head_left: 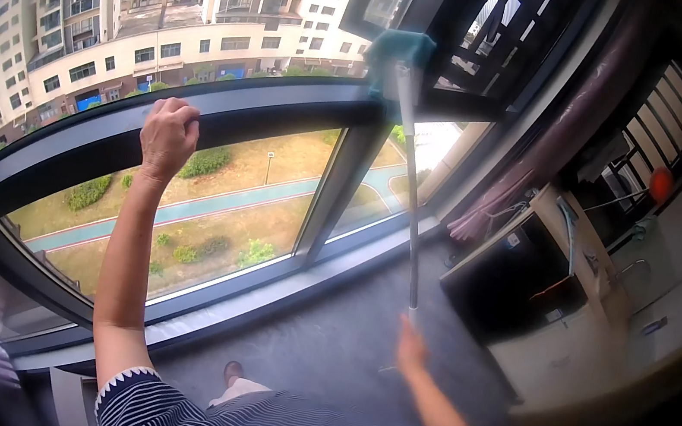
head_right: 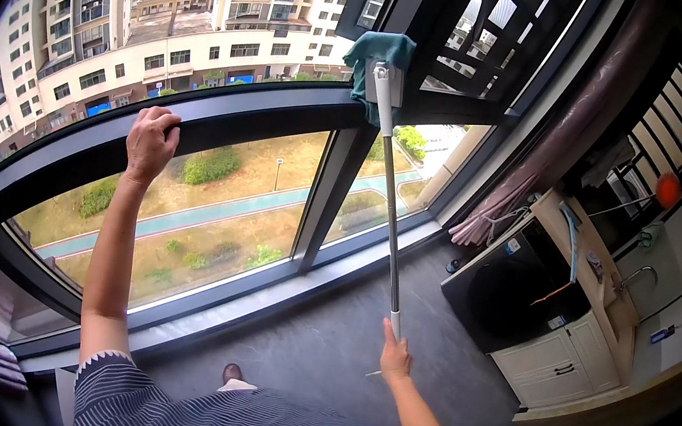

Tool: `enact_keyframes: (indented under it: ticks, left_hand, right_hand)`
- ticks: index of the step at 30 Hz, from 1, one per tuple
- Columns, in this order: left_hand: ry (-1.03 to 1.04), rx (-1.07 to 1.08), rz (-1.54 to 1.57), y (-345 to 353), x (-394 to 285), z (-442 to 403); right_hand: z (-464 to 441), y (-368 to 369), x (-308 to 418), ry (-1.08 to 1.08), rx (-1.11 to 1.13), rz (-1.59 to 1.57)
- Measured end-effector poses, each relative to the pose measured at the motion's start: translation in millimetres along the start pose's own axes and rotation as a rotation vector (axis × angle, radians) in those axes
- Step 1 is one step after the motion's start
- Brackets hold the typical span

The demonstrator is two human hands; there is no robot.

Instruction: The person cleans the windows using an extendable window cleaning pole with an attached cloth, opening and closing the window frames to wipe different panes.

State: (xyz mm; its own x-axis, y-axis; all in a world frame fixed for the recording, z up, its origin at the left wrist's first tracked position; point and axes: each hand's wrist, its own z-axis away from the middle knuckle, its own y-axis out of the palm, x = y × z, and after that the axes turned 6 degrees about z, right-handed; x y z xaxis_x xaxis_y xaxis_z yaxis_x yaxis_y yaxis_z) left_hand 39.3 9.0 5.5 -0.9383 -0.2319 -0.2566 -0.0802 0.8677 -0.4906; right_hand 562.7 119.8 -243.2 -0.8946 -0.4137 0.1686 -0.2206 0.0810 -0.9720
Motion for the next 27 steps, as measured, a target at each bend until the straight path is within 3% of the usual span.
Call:
enact_keyframes:
  ticks: [2,4,5,7,10,12,16,19,23,27]
  left_hand:
    - [0.067,-0.036,0.132,21.9,-51.5,13.7]
    - [0.016,0.167,0.448,52.1,-108.5,31.7]
    - [-0.035,0.345,0.512,63.0,-137.6,36.8]
    - [-0.388,0.782,1.169,100.8,-177.8,42.9]
    - [-0.479,0.939,1.426,133.5,-230.1,38.5]
    - [-0.536,0.928,1.609,135.3,-256.2,32.1]
    - [-0.621,0.819,1.897,128.1,-279.9,26.0]
    - [-0.64,0.726,1.996,114.3,-281.0,31.8]
    - [-0.697,0.745,1.891,130.5,-274.7,43.4]
    - [-0.723,0.708,1.958,131.2,-288.0,35.5]
  right_hand:
    - [23.7,-14.9,4.5,0.02,0.106,-0.019]
    - [37.4,-26.6,6.2,0.003,0.156,-0.015]
    - [43.3,-37.3,5.5,-0.077,0.074,-0.077]
    - [54.9,-63.8,7.2,-0.23,-0.093,-0.203]
    - [61.6,-102.5,17.2,-0.289,-0.263,-0.305]
    - [74.6,-124.2,23.2,-0.156,-0.177,-0.493]
    - [101.1,-174.7,41.0,0.145,0.305,-1.199]
    - [107.8,-202.5,31.0,0.112,0.522,-1.573]
    - [101.9,-241.8,12.4,0.158,0.73,-1.757]
    - [83.5,-294.8,-4.1,0.133,0.707,-1.604]
